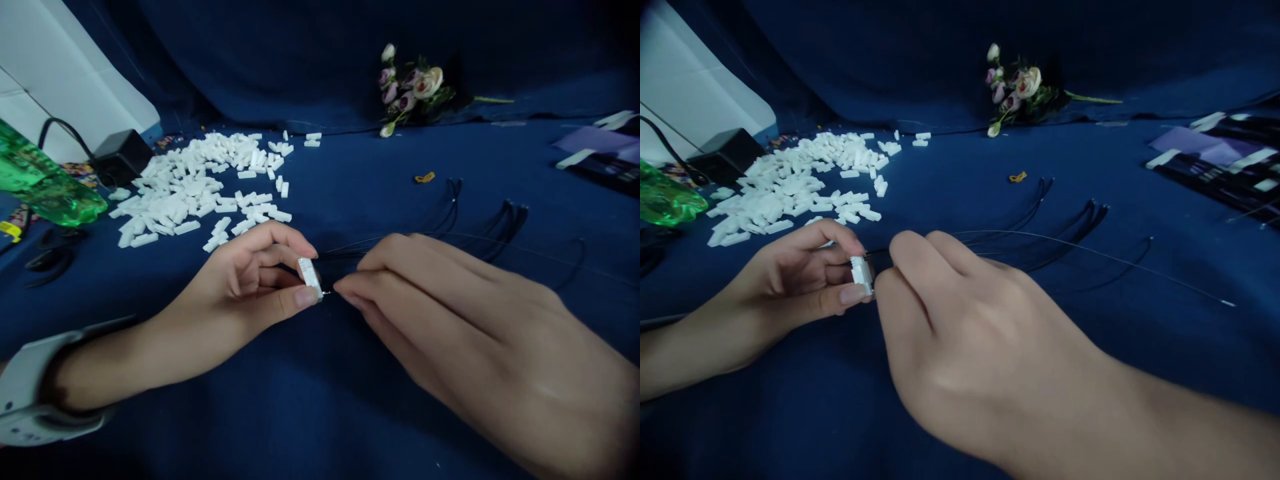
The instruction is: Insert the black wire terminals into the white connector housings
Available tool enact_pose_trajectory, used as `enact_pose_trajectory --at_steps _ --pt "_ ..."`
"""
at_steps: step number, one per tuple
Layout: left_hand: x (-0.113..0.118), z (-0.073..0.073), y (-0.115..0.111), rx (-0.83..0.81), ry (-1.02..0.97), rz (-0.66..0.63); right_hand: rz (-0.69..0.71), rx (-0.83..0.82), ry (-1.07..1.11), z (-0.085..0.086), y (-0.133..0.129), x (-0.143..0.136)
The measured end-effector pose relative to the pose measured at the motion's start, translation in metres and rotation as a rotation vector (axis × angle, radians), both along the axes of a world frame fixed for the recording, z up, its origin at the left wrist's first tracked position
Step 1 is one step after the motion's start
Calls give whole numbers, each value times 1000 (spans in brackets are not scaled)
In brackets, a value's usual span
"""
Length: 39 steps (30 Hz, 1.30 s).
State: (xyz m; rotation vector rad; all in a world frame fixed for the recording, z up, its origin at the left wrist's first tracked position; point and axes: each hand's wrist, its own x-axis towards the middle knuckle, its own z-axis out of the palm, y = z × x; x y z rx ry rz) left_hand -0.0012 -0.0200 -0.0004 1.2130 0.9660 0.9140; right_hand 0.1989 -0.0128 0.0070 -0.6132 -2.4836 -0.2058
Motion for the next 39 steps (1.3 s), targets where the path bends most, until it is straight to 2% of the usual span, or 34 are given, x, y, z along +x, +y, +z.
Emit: enact_pose_trajectory --at_steps 16,29,39 --pt "0 1 -1 0 28 -11 43 55 -100 5 3 1" --pt "1 3 -3 35 118 13 15 193 -152 -3 4 3" --pt "2 3 -4 70 183 34 19 205 -149 -8 2 6"
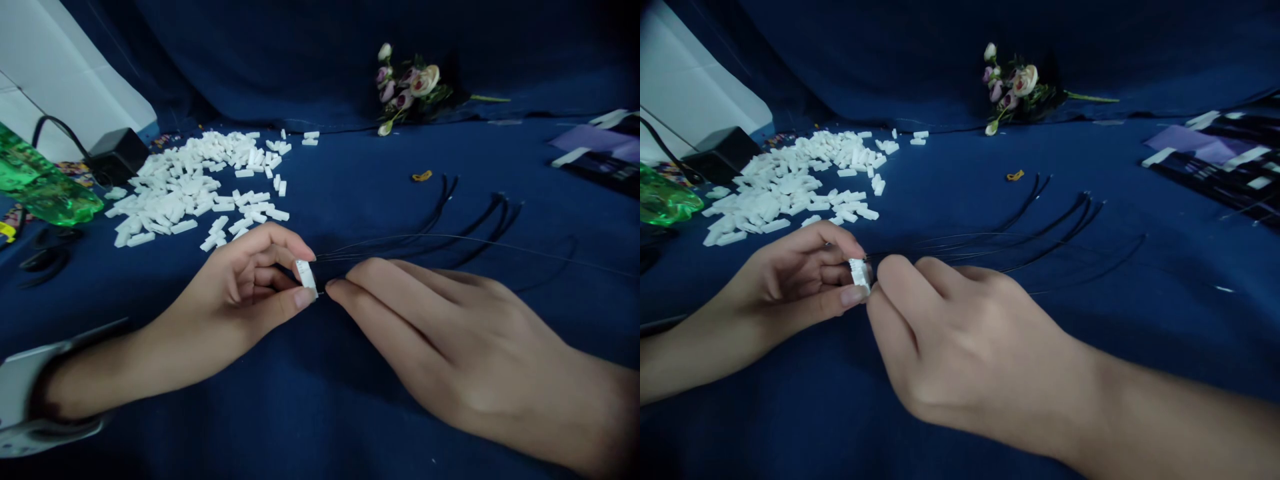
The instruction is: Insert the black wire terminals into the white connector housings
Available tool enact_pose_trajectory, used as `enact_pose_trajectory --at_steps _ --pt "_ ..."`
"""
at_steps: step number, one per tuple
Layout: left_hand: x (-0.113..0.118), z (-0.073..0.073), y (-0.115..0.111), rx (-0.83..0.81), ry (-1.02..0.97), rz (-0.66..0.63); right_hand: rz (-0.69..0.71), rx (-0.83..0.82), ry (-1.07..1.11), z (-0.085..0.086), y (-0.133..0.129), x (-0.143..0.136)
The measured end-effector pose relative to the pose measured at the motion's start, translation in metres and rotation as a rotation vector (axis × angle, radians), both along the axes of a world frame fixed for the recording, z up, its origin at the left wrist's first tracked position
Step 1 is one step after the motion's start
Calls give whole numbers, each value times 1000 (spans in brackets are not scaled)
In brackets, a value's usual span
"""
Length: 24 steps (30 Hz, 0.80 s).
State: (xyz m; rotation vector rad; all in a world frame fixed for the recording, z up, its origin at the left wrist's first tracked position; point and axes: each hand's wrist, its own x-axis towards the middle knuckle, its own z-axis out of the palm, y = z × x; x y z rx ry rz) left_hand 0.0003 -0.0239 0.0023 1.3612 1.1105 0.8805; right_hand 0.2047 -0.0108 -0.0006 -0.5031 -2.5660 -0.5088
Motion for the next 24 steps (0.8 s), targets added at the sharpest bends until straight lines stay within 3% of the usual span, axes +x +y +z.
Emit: enact_pose_trajectory --at_steps 12,20,24 --pt "1 1 -1 -16 56 -8 41 -134 -1 0 4 -1" --pt "3 0 -2 -20 50 24 29 -369 160 -4 4 -3" --pt "3 2 -3 -17 43 12 16 -369 132 -6 4 -2"
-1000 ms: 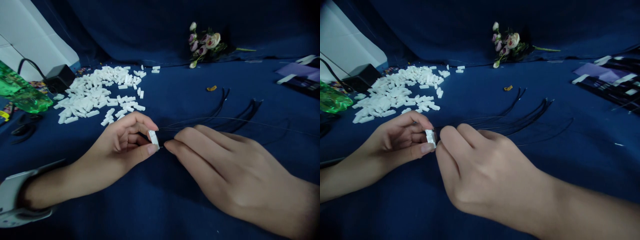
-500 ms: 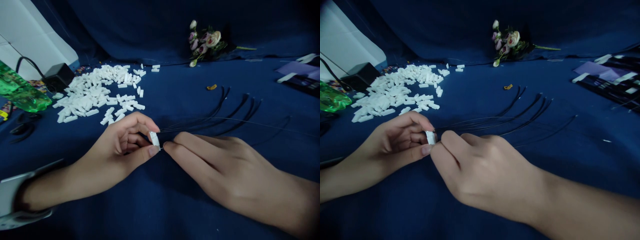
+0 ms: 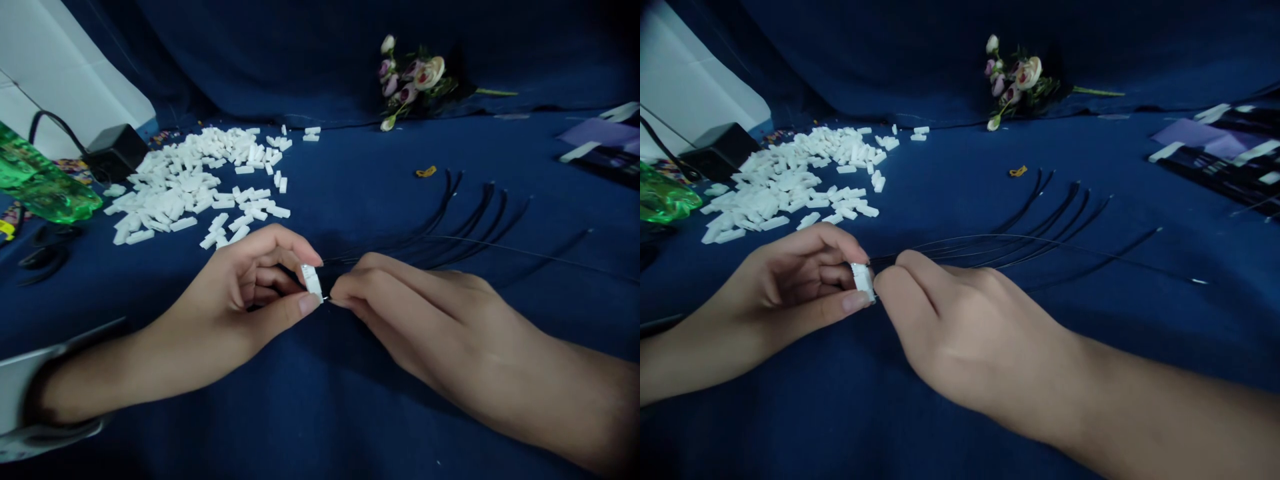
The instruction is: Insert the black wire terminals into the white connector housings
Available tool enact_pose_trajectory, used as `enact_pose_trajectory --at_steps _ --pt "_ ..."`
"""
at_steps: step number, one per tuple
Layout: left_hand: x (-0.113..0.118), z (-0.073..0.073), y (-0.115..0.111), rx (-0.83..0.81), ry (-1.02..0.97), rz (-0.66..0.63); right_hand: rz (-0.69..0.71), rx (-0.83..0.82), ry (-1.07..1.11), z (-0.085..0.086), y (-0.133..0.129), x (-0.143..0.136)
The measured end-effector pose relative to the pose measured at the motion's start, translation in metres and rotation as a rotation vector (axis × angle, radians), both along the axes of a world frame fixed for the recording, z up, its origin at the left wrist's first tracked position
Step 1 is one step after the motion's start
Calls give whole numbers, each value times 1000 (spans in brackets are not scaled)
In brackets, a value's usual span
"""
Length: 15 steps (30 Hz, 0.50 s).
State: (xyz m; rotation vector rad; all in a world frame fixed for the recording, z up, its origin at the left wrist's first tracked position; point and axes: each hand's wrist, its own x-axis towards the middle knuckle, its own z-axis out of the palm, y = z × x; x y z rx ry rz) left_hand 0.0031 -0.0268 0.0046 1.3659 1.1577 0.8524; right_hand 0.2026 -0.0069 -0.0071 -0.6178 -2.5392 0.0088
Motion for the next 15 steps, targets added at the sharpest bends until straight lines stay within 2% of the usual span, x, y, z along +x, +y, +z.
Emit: enact_pose_trajectory --at_steps 9,15 --pt "0 -3 -1 35 -1 -41 11 47 -49 -3 2 -1" --pt "1 -1 -2 33 16 -21 12 58 -77 -3 1 -2"
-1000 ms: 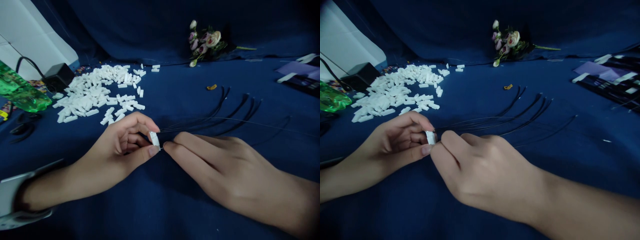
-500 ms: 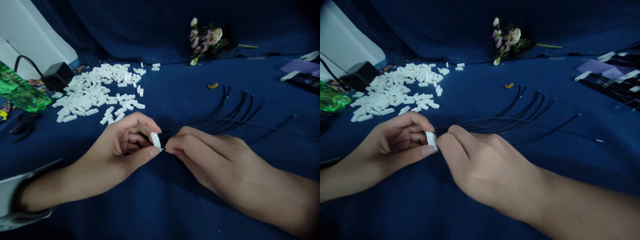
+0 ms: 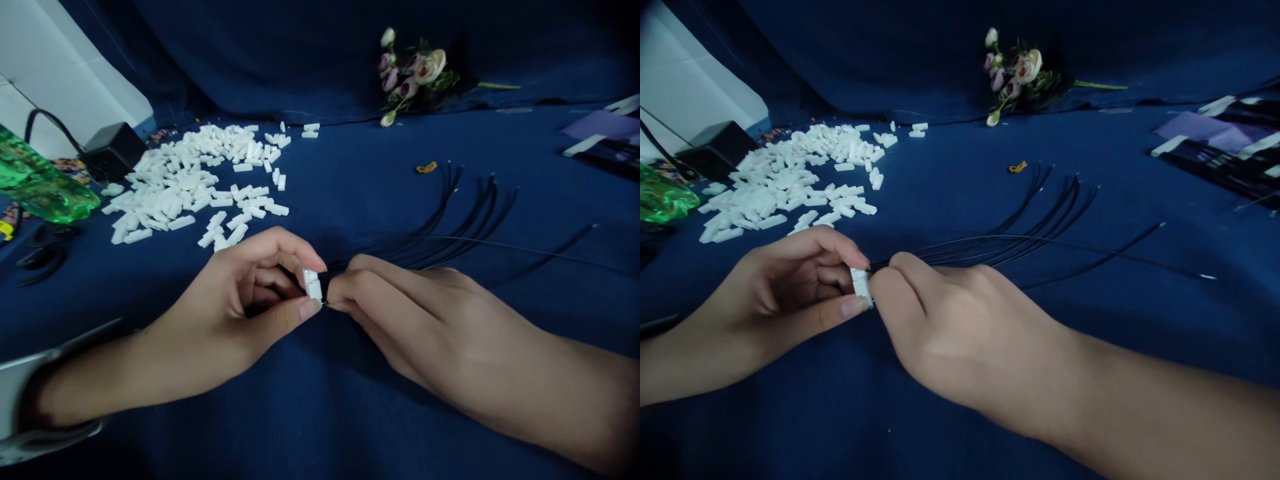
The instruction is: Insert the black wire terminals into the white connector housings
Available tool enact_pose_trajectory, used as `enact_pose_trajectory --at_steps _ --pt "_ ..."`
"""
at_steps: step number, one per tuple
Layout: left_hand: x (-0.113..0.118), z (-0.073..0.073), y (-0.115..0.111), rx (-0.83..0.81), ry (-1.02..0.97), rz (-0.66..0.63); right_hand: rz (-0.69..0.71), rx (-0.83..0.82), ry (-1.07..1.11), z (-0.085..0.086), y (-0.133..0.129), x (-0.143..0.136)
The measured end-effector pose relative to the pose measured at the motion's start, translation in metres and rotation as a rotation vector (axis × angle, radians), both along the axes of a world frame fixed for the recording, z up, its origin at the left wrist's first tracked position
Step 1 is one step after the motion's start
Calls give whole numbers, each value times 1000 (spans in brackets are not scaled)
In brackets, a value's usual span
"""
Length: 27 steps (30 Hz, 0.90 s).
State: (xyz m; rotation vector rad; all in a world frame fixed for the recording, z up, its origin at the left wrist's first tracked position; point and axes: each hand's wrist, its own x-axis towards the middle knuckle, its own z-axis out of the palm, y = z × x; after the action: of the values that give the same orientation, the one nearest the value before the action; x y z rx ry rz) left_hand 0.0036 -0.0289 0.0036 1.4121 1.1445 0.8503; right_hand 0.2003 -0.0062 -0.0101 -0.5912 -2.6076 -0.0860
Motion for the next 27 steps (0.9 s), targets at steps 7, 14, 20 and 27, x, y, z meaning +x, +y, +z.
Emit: enact_pose_trajectory --at_steps 7,14,20,27 --pt "-1 0 3 -1 39 -12 -46 72 -48 2 0 3" --pt "0 2 3 -23 38 -10 -69 78 -53 1 1 3" --pt "0 -1 2 10 56 -22 -56 68 -36 0 -1 2" --pt "0 0 2 16 73 -27 -42 51 -34 0 -2 1"
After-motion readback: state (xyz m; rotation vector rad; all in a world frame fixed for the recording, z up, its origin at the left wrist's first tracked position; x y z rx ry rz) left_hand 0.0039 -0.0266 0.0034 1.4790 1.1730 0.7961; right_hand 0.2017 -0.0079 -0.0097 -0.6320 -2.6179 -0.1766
